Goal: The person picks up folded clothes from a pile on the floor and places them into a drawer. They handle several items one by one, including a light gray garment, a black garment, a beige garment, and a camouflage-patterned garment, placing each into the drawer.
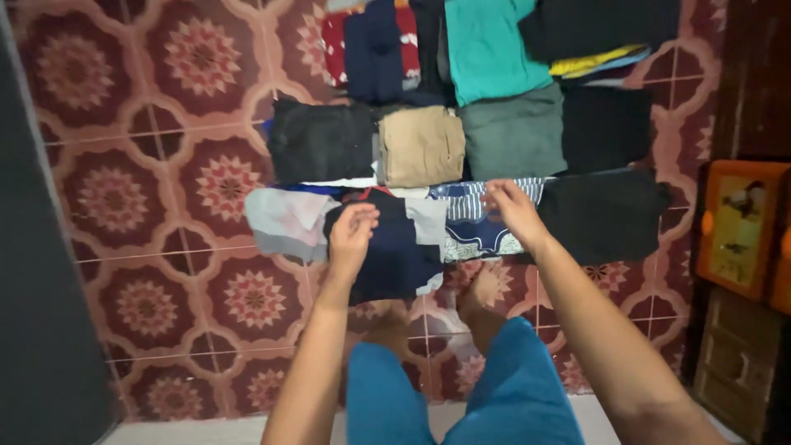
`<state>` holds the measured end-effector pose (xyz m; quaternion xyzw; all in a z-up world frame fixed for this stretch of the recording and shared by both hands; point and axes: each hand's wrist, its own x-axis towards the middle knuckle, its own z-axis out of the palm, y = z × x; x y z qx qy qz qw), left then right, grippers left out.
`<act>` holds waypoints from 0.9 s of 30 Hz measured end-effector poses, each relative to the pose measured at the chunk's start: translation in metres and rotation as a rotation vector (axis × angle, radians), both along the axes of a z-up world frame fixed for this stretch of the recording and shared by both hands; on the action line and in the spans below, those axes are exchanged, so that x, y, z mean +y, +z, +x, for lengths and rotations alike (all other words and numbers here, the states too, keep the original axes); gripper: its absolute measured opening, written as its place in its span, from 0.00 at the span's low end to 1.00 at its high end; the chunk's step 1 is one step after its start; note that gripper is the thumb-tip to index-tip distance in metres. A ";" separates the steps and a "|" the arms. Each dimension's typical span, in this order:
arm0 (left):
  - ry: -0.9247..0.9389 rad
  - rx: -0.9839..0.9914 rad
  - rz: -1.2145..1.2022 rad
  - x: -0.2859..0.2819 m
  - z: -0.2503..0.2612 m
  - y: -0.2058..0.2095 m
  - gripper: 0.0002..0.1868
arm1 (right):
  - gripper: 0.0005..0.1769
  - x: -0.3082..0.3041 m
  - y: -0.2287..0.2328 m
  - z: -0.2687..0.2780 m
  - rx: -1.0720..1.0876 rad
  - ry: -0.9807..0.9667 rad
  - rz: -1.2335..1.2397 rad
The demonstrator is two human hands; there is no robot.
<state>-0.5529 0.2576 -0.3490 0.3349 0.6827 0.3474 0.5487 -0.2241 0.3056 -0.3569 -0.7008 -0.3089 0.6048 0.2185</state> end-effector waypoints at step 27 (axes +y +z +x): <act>-0.285 0.411 -0.135 0.124 0.028 -0.273 0.54 | 0.45 0.077 -0.239 -0.046 -0.292 0.103 0.107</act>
